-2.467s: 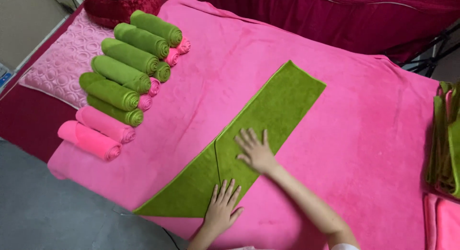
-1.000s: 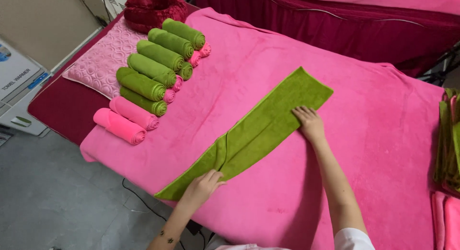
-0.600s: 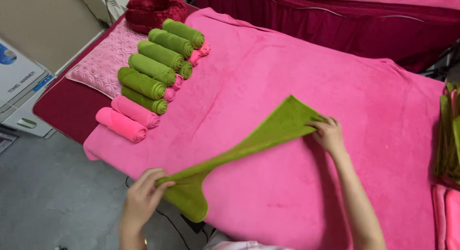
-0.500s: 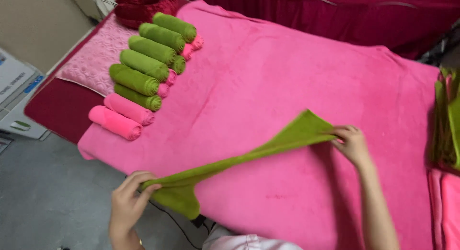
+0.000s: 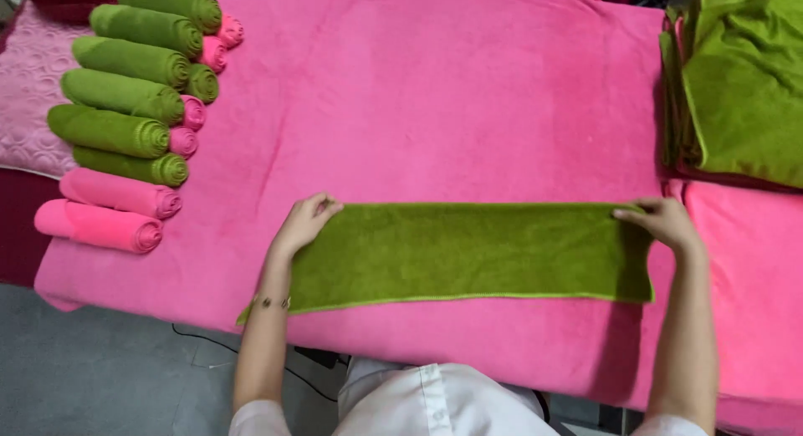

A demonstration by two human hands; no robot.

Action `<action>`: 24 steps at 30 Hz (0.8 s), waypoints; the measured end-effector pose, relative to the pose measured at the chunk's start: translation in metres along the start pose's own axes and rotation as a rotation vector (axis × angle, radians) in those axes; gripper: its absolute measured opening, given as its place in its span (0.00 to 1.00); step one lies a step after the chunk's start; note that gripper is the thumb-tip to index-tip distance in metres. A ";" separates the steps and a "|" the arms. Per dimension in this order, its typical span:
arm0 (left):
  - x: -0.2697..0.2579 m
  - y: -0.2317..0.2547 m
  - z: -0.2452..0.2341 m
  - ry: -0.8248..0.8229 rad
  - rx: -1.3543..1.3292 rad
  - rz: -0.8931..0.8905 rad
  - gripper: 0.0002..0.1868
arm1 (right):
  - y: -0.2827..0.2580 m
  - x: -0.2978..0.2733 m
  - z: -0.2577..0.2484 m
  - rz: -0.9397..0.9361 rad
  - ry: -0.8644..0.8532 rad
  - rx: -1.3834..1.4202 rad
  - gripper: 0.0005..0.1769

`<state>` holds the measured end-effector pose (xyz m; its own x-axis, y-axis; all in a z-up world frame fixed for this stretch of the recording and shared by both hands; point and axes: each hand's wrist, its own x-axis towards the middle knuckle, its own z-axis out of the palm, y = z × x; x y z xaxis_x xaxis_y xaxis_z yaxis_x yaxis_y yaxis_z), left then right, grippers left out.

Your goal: Folding and rolling a green towel on a spa treatment table

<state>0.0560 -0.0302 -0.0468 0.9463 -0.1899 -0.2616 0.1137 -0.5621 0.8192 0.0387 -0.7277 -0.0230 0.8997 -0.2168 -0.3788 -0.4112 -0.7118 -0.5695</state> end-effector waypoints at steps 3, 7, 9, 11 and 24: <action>0.040 -0.012 0.019 0.073 0.182 -0.051 0.15 | 0.016 0.039 0.022 -0.084 0.132 -0.181 0.25; 0.059 -0.022 0.028 0.238 0.366 -0.013 0.15 | 0.045 0.093 0.044 -0.114 0.342 -0.453 0.20; 0.067 -0.035 0.034 0.259 0.405 -0.018 0.16 | 0.045 0.102 0.051 -0.147 0.395 -0.502 0.19; 0.071 -0.042 0.036 0.284 0.445 -0.025 0.17 | 0.039 0.107 0.058 -0.185 0.447 -0.549 0.18; 0.106 -0.062 0.045 0.526 0.662 0.017 0.16 | 0.007 0.131 0.098 -0.253 0.820 -0.640 0.14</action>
<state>0.1360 -0.0512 -0.1485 0.9825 0.1046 0.1544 0.0525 -0.9494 0.3096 0.1393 -0.6960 -0.1479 0.8695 -0.2272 0.4386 -0.2601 -0.9654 0.0157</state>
